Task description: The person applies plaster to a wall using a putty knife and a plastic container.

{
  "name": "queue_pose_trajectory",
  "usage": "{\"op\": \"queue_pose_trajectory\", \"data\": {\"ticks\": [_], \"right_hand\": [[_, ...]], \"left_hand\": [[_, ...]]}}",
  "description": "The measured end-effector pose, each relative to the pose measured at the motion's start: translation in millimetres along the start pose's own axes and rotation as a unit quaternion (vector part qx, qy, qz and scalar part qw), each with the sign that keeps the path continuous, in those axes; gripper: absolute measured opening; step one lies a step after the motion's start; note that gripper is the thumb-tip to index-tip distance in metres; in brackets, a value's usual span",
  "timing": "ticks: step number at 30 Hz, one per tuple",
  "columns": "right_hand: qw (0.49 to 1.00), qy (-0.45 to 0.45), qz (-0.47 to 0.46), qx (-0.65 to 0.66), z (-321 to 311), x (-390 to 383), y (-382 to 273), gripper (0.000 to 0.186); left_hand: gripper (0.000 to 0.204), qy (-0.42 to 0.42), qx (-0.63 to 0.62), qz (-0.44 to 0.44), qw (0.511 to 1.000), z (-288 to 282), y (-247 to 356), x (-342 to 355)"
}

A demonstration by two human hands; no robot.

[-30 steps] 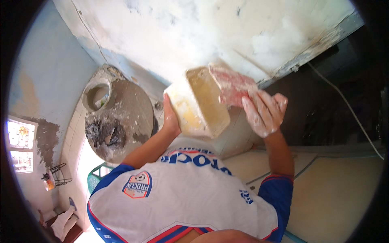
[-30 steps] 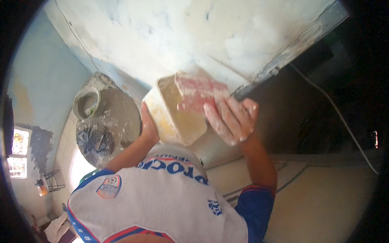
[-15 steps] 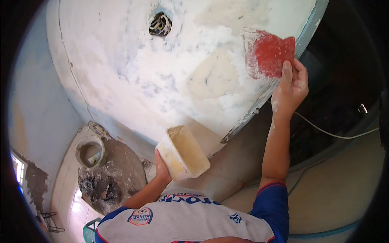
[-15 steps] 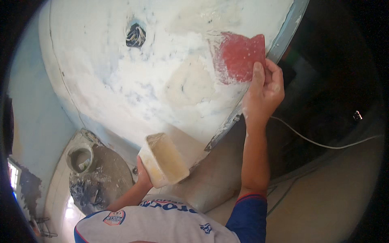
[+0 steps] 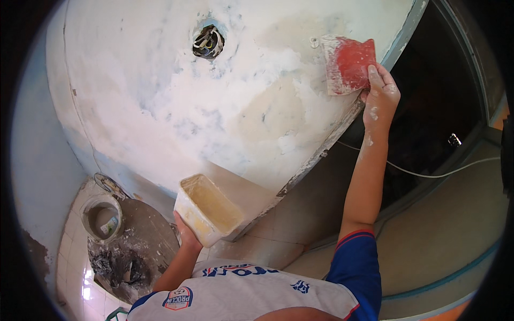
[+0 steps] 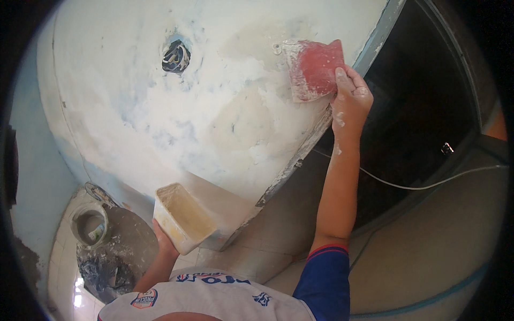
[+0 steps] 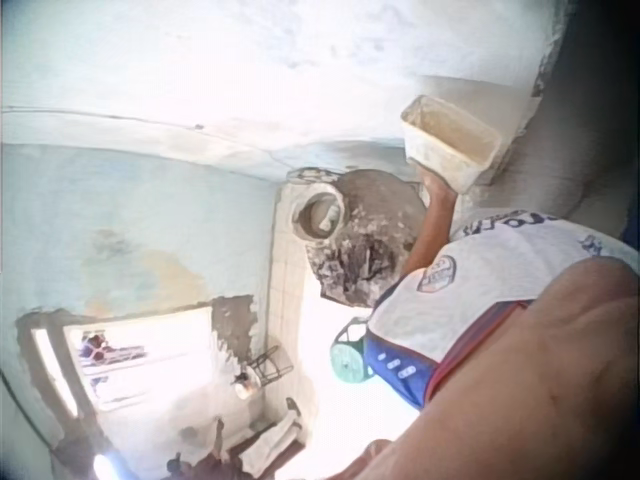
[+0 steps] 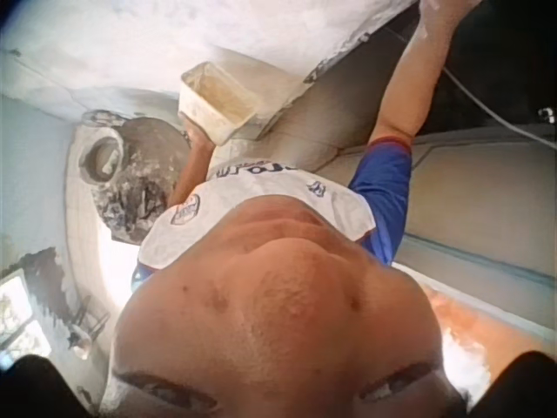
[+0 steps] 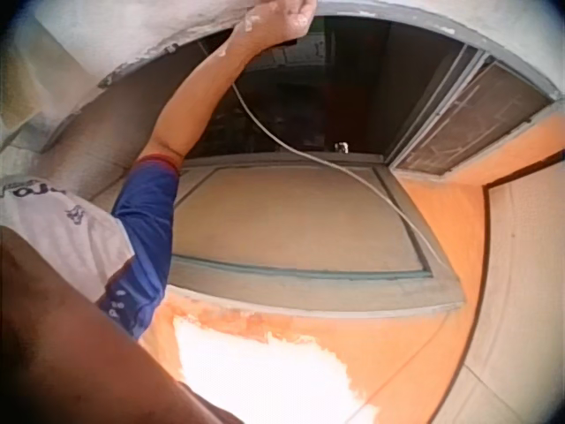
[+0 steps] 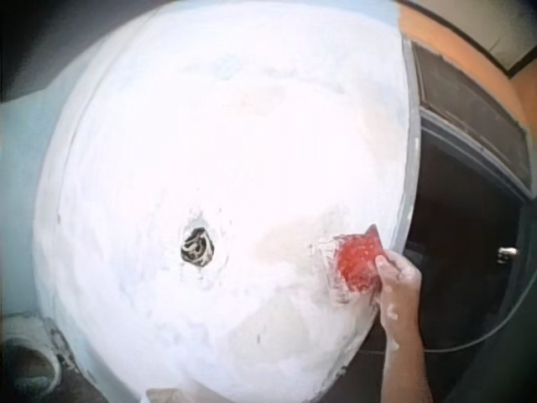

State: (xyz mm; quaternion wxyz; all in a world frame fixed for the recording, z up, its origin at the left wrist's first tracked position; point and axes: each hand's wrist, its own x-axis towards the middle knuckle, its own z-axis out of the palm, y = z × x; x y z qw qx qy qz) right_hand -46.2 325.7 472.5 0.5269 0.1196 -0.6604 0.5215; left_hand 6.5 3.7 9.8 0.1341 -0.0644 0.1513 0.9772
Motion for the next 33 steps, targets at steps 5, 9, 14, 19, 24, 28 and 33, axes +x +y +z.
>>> {"op": "queue_pose_trajectory", "data": {"ticks": [5, 9, 14, 19, 24, 28, 33], "right_hand": [[1.000, 0.006, 0.021, 0.005, 5.5, -1.3, -8.3, 0.031], [0.998, 0.004, -0.053, -0.032, 7.9, 11.8, 1.1, 0.028], [0.999, 0.026, -0.024, -0.028, 2.0, 19.2, -13.3, 0.032], [0.994, -0.045, -0.081, -0.054, 0.9, 42.6, -6.7, 0.030], [0.993, -0.058, -0.064, -0.076, 6.0, 42.2, -19.3, 0.028], [0.990, -0.015, -0.100, -0.101, -0.1, 53.2, -16.8, 0.032], [0.997, -0.036, -0.036, -0.063, 9.4, 35.7, -23.3, 0.029]], "left_hand": [[0.079, 0.008, -0.010, 0.014, 1.000, -17.4, 5.2, -6.1], [0.079, 0.010, -0.005, 0.006, 1.000, -25.8, 5.5, -8.9], [0.079, -0.010, -0.024, -0.006, 1.000, -29.6, 6.9, -15.0], [0.079, -0.009, -0.014, -0.015, 1.000, -36.0, 5.0, -17.4], [0.078, -0.007, -0.006, -0.015, 1.000, -37.8, 3.9, -22.0], [0.079, -0.012, 0.005, -0.017, 1.000, -37.2, 3.2, -23.3], [0.079, -0.005, 0.009, -0.018, 1.000, -40.0, 7.0, -21.7]]}}
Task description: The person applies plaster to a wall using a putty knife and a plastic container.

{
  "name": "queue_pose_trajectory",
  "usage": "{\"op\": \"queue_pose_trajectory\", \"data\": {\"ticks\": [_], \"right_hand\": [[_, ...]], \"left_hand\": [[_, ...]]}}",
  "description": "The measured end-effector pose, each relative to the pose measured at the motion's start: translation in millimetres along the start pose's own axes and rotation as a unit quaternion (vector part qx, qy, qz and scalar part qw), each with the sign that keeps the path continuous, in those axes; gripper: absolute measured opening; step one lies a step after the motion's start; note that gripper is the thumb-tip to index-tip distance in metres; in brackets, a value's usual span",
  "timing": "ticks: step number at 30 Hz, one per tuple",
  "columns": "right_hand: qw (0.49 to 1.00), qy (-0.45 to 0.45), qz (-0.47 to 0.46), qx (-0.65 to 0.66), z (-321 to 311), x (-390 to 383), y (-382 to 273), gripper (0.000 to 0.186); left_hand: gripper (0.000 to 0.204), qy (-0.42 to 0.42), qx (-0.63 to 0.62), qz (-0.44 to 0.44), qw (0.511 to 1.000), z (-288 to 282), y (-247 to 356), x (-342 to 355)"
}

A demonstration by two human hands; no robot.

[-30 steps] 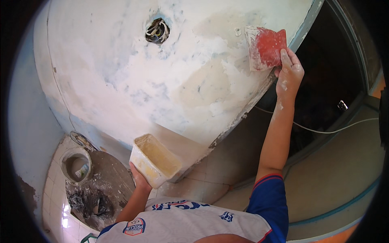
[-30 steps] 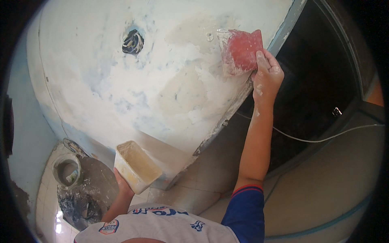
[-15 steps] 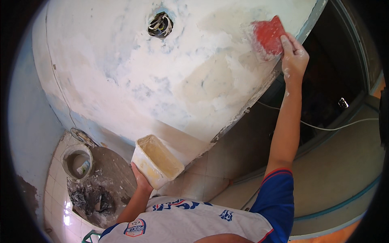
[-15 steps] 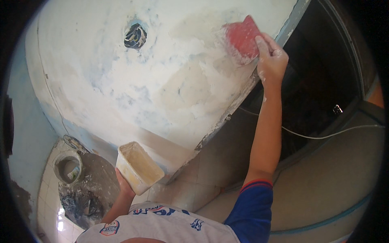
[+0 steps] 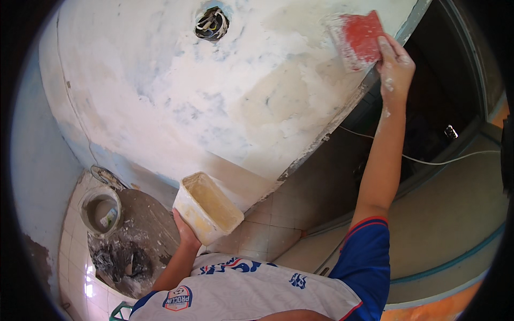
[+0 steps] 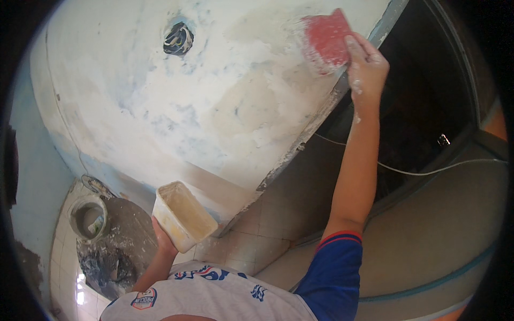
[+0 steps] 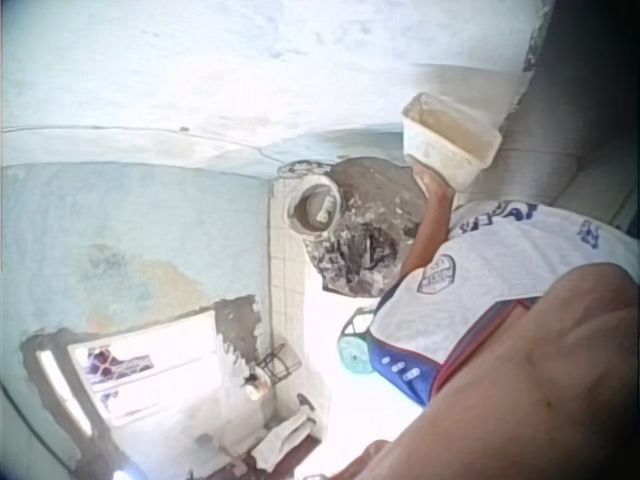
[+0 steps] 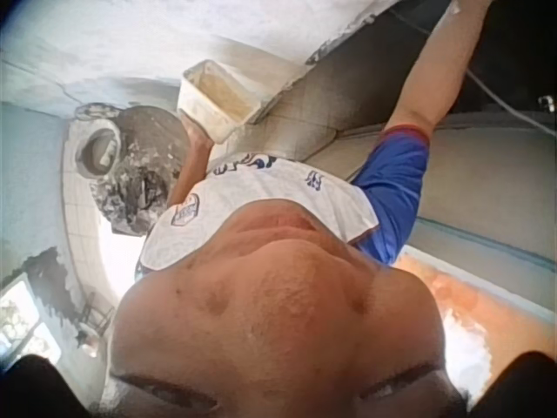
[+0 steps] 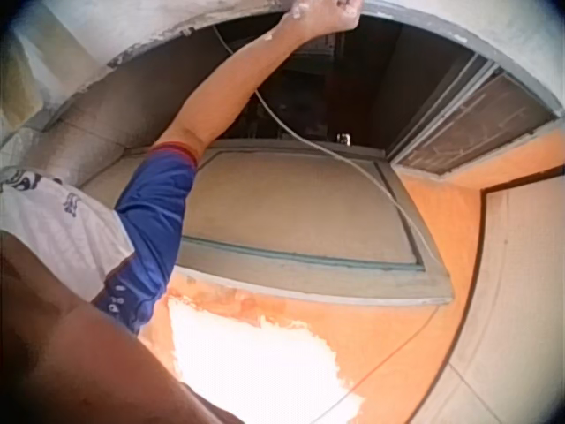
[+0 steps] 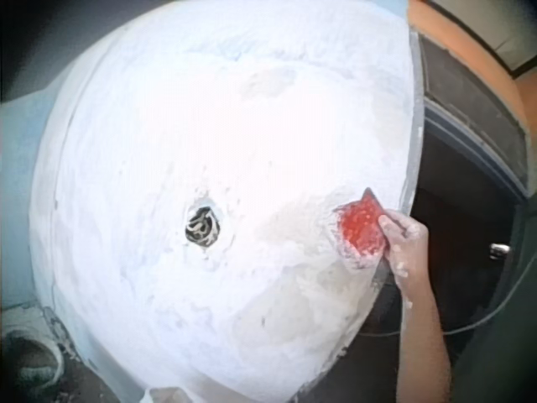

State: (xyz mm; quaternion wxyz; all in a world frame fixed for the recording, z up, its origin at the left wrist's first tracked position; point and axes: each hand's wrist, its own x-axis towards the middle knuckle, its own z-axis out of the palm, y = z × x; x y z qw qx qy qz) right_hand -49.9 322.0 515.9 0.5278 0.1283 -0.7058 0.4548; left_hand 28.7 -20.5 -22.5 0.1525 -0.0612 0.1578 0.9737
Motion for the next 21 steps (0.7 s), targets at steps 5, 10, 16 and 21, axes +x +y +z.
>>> {"op": "queue_pose_trajectory", "data": {"ticks": [5, 10, 16, 21], "right_hand": [[0.999, 0.017, -0.033, 0.036, -7.6, 9.8, 5.6, 0.031], [0.998, 0.022, 0.012, 0.061, 3.6, -11.2, 2.0, 0.027], [0.992, 0.083, -0.054, 0.075, -12.8, 11.9, 20.7, 0.032], [0.999, -0.021, -0.042, 0.003, -0.1, -4.9, 24.1, 0.032]], "left_hand": [[0.079, -0.008, 0.004, -0.018, 1.000, 3.3, 2.9, 2.8], [0.080, 0.001, 0.007, -0.025, 1.000, 4.0, 6.9, 3.8], [0.081, 0.001, 0.017, -0.047, 0.999, 11.7, 12.1, 9.1], [0.081, -0.017, 0.017, -0.050, 0.998, 12.7, 19.1, 13.3]]}}
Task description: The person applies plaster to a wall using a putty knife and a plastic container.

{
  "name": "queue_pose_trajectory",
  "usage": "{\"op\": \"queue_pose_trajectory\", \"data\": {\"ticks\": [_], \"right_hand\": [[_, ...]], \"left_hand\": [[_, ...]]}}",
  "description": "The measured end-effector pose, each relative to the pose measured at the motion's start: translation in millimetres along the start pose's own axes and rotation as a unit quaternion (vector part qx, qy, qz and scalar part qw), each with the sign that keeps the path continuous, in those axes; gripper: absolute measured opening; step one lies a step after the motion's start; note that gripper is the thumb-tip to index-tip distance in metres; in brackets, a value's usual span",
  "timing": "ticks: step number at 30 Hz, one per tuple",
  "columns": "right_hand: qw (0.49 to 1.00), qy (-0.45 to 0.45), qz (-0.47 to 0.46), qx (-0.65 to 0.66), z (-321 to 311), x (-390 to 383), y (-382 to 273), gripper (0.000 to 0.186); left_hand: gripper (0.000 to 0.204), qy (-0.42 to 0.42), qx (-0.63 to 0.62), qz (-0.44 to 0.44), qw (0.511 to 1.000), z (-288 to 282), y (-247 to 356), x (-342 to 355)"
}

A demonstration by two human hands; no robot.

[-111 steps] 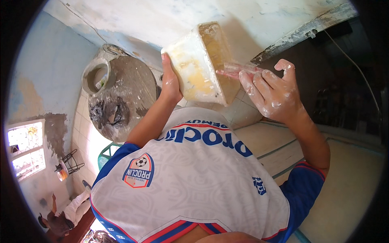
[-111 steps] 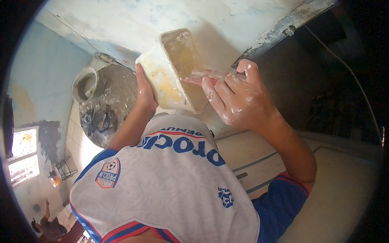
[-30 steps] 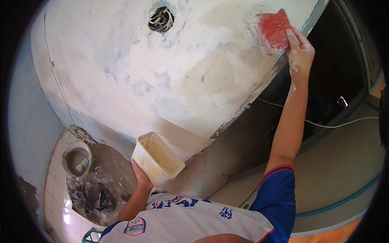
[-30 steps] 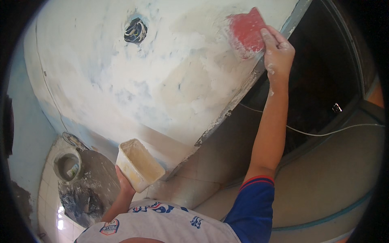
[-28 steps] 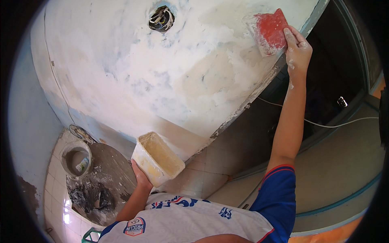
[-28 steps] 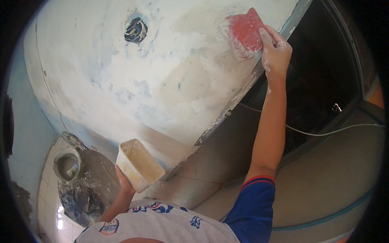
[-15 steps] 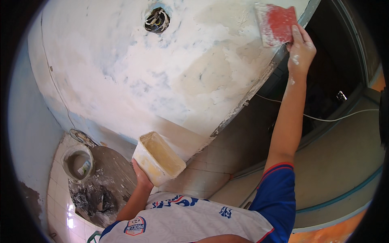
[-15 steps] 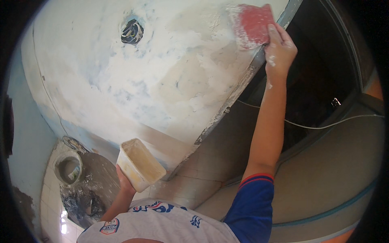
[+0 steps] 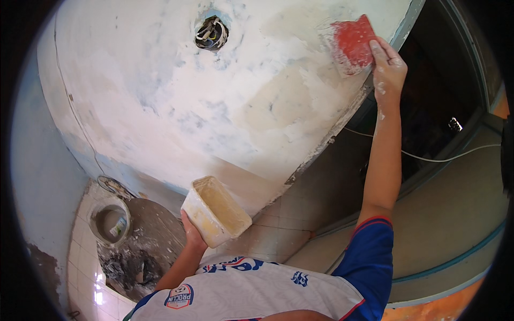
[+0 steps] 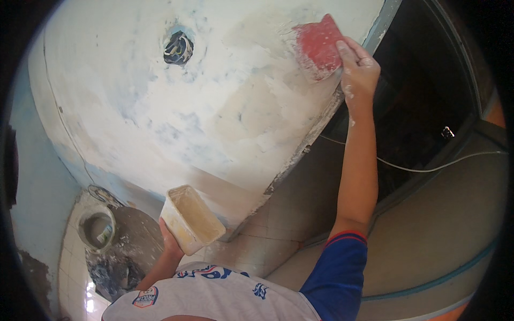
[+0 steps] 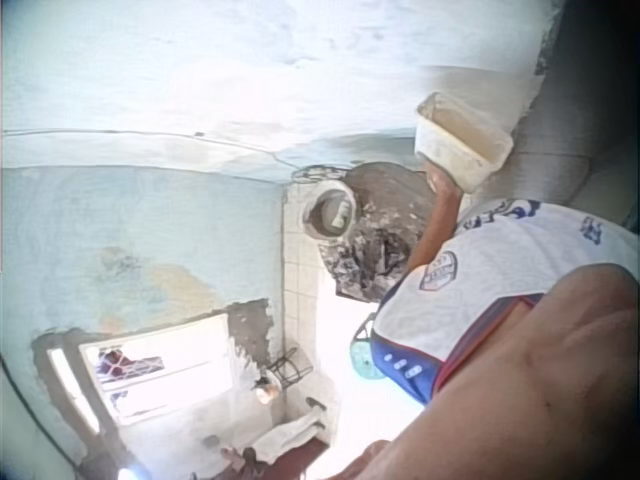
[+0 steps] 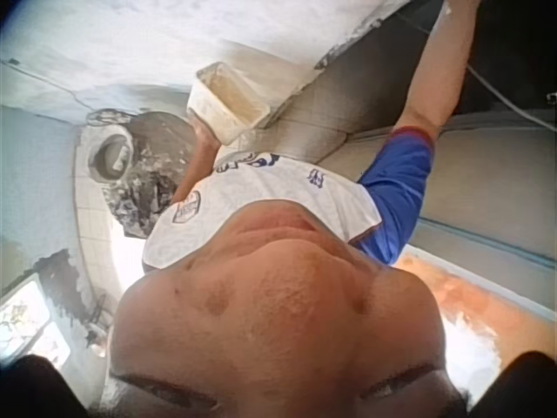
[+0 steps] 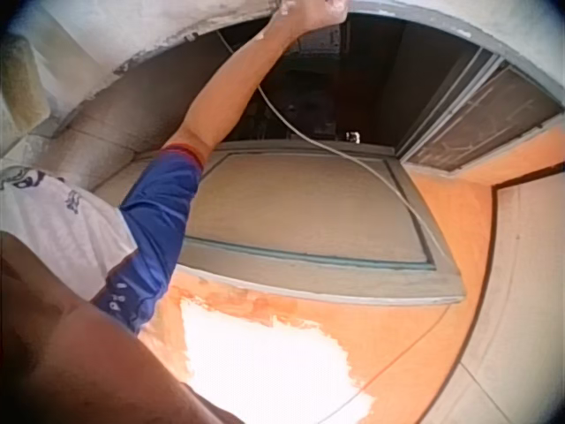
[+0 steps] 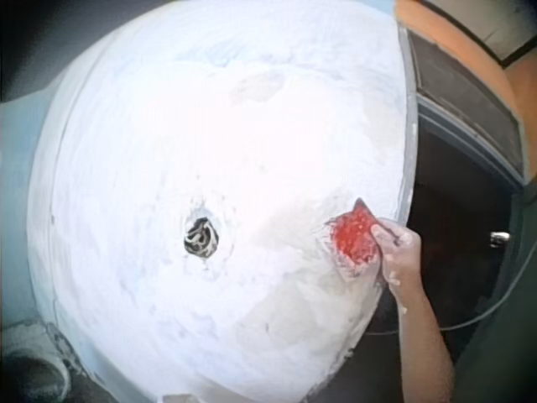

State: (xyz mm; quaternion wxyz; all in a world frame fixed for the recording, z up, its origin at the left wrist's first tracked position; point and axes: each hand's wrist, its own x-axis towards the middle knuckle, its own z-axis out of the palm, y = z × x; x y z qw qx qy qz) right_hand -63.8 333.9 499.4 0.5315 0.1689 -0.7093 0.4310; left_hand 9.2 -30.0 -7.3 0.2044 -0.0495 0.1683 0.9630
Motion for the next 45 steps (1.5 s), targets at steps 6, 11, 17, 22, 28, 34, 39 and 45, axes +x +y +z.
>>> {"op": "queue_pose_trajectory", "data": {"ticks": [6, 11, 17, 22, 28, 34, 39, 45], "right_hand": [[0.991, 0.083, -0.028, 0.097, -19.9, 12.6, -13.9, 0.030], [0.998, 0.024, -0.006, -0.063, -8.2, 3.7, -8.8, 0.033], [0.998, 0.050, -0.005, -0.023, -8.8, 9.9, -24.7, 0.030], [0.992, -0.032, -0.063, -0.104, -16.3, 19.6, -15.6, 0.029], [0.968, -0.146, -0.060, -0.194, -9.5, 49.8, -45.9, 0.031], [0.971, -0.133, -0.100, -0.171, 7.1, 52.5, -87.4, 0.021], [0.927, -0.184, -0.122, -0.303, 8.3, 52.7, -51.1, 0.026], [0.972, -0.140, -0.107, -0.155, -2.4, 59.6, -46.5, 0.028]], "left_hand": [[0.081, 0.014, 0.012, 0.002, 1.000, -1.3, 4.5, 4.8], [0.079, -0.008, -0.001, 0.002, 1.000, -3.5, 4.1, 9.8], [0.080, 0.029, 0.008, 0.000, 1.000, -9.2, 1.0, 12.1], [0.081, 0.004, 0.001, 0.000, 1.000, -8.6, -0.3, 12.4], [0.081, 0.003, -0.004, -0.003, 1.000, -5.7, 0.5, 9.3], [0.081, -0.008, -0.001, -0.013, 1.000, -2.2, -4.1, 11.4], [0.081, -0.002, -0.017, -0.005, 1.000, -5.3, -2.9, 9.1], [0.080, 0.007, -0.006, -0.015, 1.000, -0.3, -1.9, 7.3]]}}
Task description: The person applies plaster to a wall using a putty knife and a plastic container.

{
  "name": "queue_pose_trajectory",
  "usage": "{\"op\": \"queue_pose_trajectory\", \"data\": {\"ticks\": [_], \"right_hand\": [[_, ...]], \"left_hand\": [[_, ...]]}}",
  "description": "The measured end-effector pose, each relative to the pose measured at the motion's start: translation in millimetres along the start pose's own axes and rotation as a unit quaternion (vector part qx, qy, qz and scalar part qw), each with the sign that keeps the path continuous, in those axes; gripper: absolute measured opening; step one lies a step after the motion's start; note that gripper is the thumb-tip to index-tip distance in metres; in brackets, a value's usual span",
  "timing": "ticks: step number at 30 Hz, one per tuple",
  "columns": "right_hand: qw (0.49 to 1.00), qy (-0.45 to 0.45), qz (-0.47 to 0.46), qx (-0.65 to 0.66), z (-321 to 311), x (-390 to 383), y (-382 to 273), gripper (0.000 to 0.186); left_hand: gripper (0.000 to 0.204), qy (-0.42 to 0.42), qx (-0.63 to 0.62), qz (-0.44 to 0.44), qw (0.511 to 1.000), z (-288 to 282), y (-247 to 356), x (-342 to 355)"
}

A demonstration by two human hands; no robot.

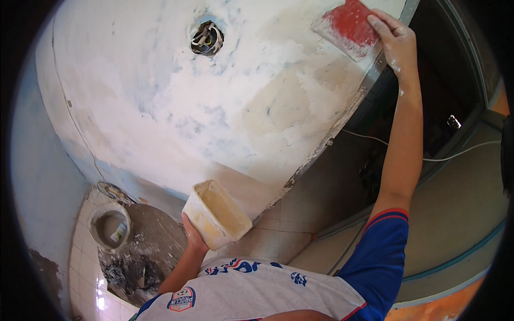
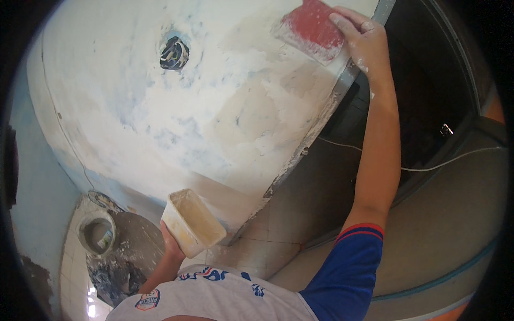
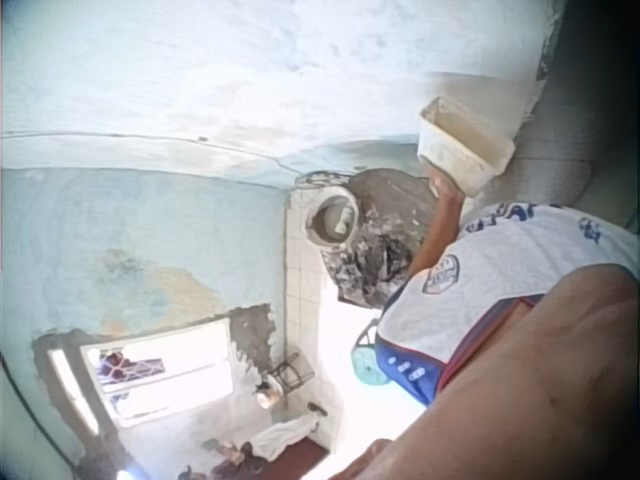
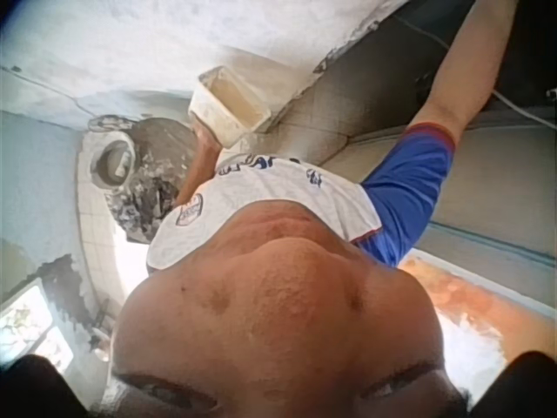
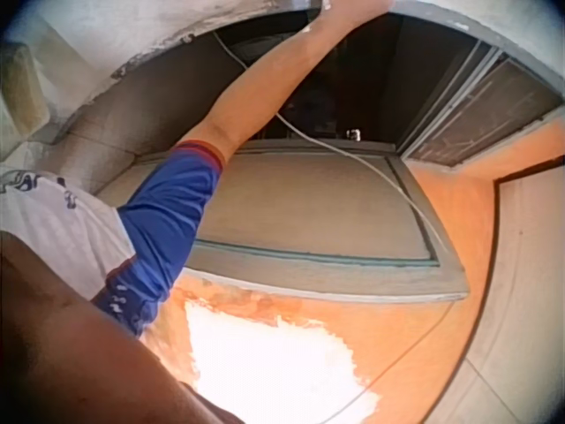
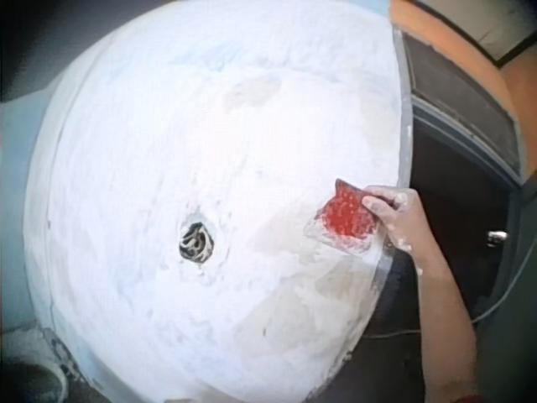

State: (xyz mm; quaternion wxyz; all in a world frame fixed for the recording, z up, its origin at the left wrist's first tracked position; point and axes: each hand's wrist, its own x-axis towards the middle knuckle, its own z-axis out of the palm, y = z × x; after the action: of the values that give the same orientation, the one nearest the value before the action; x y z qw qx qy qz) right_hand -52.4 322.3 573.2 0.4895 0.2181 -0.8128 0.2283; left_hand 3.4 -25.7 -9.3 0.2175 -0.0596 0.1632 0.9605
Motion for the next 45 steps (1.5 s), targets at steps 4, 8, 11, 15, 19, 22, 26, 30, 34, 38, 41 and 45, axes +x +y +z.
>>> {"op": "queue_pose_trajectory", "data": {"ticks": [4, 8, 11, 15, 19, 22, 26, 30, 34, 38, 41, 45], "right_hand": [[0.997, -0.003, -0.014, -0.070, 8.6, -14.6, -5.6, 0.029], [0.999, 0.040, 0.014, -0.008, 6.3, -16.4, -0.9, 0.031], [0.999, 0.023, 0.036, 0.012, 8.1, -19.6, 5.6, 0.032], [0.998, 0.049, 0.003, -0.035, 9.0, -17.8, 5.1, 0.029], [0.992, 0.041, 0.079, 0.094, 11.4, -20.1, 8.9, 0.027], [0.990, 0.042, 0.109, 0.072, 10.0, -19.7, 9.4, 0.025], [0.990, 0.035, 0.126, 0.059, 13.7, -28.6, 2.0, 0.026], [0.988, 0.053, 0.128, 0.074, 9.7, -27.8, 0.7, 0.026], [0.986, 0.088, 0.112, 0.082, 11.7, -31.8, 3.0, 0.026], [0.982, 0.112, 0.121, 0.088, 16.9, -35.2, 0.2, 0.026], [0.967, 0.153, 0.140, 0.149, 10.2, -36.4, 0.4, 0.028], [0.980, 0.109, 0.114, 0.120, 28.6, -39.8, 11.0, 0.026]], "left_hand": [[0.080, 0.002, 0.001, 0.002, 1.000, 0.5, 2.1, -1.0], [0.080, 0.019, 0.026, 0.009, 0.999, -2.4, 1.6, 3.6], [0.080, 0.012, 0.022, 0.012, 1.000, -1.5, 1.2, 3.1], [0.079, -0.004, 0.007, 0.004, 1.000, -7.0, -0.5, 6.0], [0.080, -0.006, 0.004, 0.015, 1.000, -14.3, -3.2, 9.4], [0.080, 0.001, 0.007, 0.018, 1.000, -8.6, -3.0, 7.2], [0.081, 0.003, 0.016, 0.021, 1.000, 3.4, 0.7, 1.0], [0.082, -0.003, 0.018, 0.029, 0.999, -5.4, -0.3, 5.0], [0.082, -0.015, 0.022, 0.023, 0.999, -4.2, -4.4, 4.5], [0.082, 0.005, 0.036, 0.003, 0.999, -1.8, -5.8, 2.9], [0.082, 0.002, 0.035, 0.007, 0.999, 0.4, -6.5, 0.9], [0.082, -0.013, 0.027, 0.007, 1.000, -2.3, -7.5, 1.2]]}}
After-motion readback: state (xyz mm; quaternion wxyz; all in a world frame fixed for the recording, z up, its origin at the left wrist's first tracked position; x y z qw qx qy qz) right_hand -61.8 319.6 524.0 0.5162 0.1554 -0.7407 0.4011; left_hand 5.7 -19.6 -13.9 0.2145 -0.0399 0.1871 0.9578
